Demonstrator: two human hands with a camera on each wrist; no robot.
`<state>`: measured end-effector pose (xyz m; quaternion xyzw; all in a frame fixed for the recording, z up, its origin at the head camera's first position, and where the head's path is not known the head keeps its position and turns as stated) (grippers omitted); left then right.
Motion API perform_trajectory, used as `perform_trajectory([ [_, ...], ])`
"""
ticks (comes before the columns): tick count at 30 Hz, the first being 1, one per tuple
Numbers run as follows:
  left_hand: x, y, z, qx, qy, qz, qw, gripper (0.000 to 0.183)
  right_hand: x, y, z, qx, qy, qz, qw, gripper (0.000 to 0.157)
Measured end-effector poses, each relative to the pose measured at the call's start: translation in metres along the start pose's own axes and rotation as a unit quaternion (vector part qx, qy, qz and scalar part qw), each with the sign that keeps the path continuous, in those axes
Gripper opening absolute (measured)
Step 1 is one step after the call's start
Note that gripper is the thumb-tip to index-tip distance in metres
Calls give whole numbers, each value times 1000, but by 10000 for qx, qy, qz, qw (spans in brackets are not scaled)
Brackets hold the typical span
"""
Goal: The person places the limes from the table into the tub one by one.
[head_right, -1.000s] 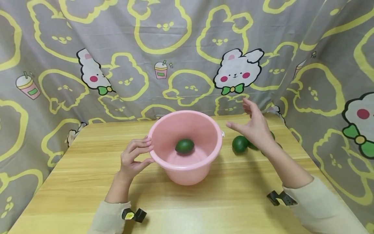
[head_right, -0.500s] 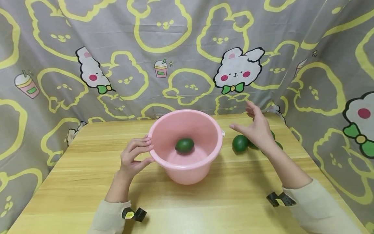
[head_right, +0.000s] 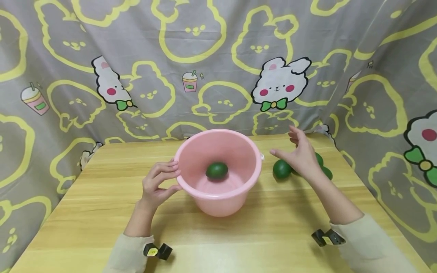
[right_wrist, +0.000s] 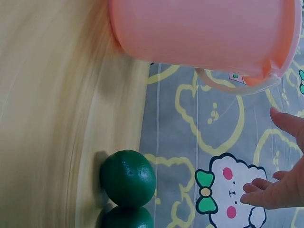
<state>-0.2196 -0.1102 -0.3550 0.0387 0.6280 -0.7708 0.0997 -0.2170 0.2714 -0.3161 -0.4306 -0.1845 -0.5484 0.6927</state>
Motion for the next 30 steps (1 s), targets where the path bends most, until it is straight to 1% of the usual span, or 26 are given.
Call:
perform_trajectory([
  [11,-1,0,0,10,-17,46,10000,38,-11,1,-3,138,236,-58,9996,97],
  [19,0,-1,0,17,-57,58,10000,38,-20,2,-6,268,450,-293,9982,98],
  [30,-2,-1,0,2,-30,30,10000,38,-32,5,-13,372,517,-337,9974,97],
])
Point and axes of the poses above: each hand's wrist, its own y-axis away from the middle knuckle, its own z-axis out of the back of the hand, x = y × z, the point moved 3 cm from there along -y, towards the middle knuckle, and after that the axes turned 11 degrees about z, right-handed, at the moved point
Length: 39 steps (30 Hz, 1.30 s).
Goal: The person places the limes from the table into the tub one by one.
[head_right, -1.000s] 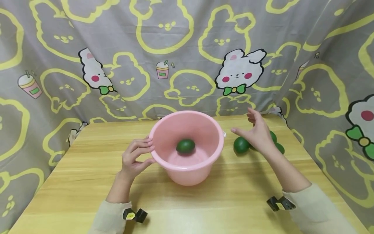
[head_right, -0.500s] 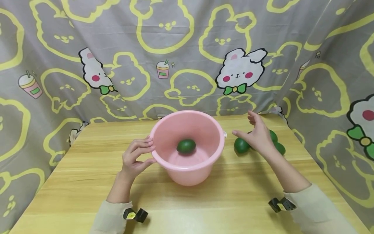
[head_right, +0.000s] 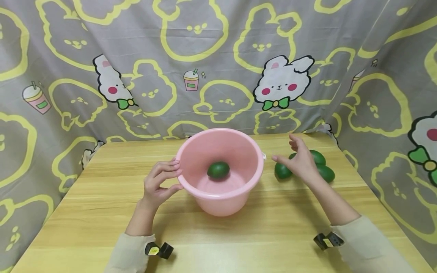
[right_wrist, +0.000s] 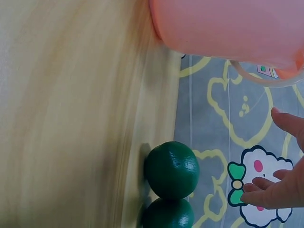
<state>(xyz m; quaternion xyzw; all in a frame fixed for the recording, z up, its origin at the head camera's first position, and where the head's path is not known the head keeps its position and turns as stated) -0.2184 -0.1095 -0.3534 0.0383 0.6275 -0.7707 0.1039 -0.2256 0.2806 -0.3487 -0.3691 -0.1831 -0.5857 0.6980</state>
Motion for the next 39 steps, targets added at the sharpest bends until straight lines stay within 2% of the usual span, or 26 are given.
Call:
perform_trajectory([
  [39,1,2,1,72,71,-36,9999,37,-40,7,-23,483,313,-456,9973,98],
])
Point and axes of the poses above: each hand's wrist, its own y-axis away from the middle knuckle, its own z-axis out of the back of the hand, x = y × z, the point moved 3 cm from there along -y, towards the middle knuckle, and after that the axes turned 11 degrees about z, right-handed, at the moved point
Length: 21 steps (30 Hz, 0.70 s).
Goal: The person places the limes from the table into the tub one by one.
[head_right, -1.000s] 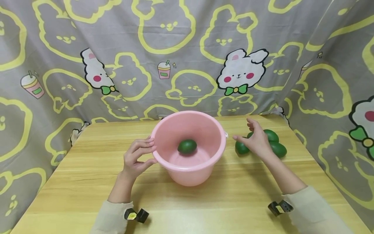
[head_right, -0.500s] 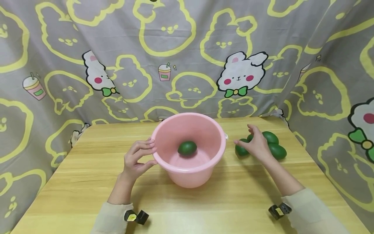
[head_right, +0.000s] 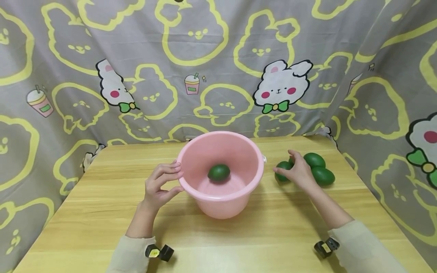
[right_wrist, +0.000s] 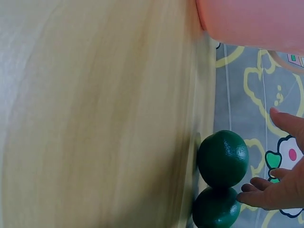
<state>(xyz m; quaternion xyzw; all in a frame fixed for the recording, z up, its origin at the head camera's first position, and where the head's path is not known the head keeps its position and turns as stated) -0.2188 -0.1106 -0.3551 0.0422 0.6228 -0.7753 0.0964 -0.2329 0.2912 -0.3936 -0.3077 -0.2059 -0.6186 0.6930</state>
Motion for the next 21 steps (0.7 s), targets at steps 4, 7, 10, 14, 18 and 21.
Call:
perform_trajectory([
  [4,0,1,0,34,37,1,10000,37,-4,0,-3,81,45,-48,9999,98],
  [7,0,1,0,25,53,-19,10000,36,-6,0,-7,170,39,-49,9998,97],
  [10,1,2,0,6,55,-52,10000,33,-7,0,-11,224,23,-23,9997,96],
  [14,1,1,0,-13,14,-86,10000,28,-7,-1,-14,215,78,58,9997,94],
  [18,0,1,0,-12,-19,-89,10000,26,-8,-2,-18,175,262,205,9993,95],
  [21,0,1,-1,-16,-48,-99,9999,26,-11,-3,-21,127,367,288,9988,93],
])
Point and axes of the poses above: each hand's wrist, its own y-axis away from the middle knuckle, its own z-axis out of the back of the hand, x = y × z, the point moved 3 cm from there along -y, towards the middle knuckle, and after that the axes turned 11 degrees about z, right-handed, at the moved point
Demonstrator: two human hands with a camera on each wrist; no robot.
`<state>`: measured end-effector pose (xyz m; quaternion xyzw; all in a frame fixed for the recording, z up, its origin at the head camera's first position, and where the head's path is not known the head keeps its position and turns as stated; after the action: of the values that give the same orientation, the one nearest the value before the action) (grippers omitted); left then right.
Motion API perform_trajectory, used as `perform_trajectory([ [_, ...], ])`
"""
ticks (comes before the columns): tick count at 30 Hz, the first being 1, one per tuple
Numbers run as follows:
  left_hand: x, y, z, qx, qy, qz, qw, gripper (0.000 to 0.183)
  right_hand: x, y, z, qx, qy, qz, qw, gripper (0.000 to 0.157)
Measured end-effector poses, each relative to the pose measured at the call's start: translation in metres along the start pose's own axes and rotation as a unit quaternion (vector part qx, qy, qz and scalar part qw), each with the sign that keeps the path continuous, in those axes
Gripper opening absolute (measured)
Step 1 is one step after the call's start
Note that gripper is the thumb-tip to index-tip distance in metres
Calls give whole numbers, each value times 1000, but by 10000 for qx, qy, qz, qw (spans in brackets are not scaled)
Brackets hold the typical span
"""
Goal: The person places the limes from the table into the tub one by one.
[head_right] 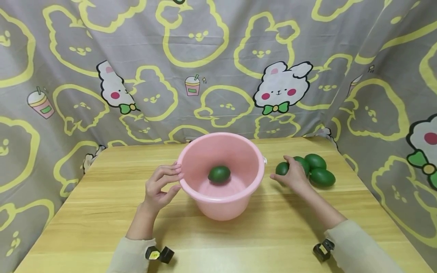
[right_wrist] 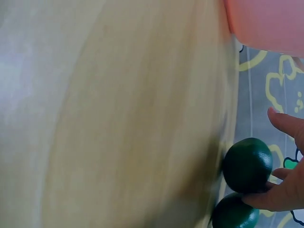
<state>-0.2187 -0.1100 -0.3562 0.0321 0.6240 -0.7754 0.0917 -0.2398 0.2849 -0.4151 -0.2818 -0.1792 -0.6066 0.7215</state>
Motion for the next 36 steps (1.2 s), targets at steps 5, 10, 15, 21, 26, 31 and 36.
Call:
perform_trajectory([
  [5,-1,0,-1,-18,-43,-29,10000,25,-8,0,-7,135,97,-60,9998,91],
  [10,-1,0,-1,7,-24,-2,10000,25,-13,1,-11,302,188,-122,9993,94],
  [15,0,-1,-2,19,33,38,10000,25,-18,0,-14,372,155,4,9992,96],
  [21,0,-1,-1,30,185,47,9998,32,-28,-3,-19,372,120,155,9991,92],
  [26,0,-1,-1,9,223,91,9997,33,-39,-4,-22,328,4,155,9993,94],
  [31,0,0,0,-1,222,125,9997,32,-44,-3,-23,259,-142,50,9996,94],
  [36,0,-1,0,11,202,113,9997,32,-48,1,-28,-25,-502,-34,9987,91],
])
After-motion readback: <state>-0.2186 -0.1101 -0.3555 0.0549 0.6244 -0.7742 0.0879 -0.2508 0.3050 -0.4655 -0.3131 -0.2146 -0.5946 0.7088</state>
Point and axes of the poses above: each hand's wrist, its own y-axis away from the middle knuckle, its own z-axis out of the back of the hand, x = y × z, the point moved 3 cm from there along -y, towards the middle knuckle, and after that the axes turned 11 degrees about z, right-handed, at the moved point
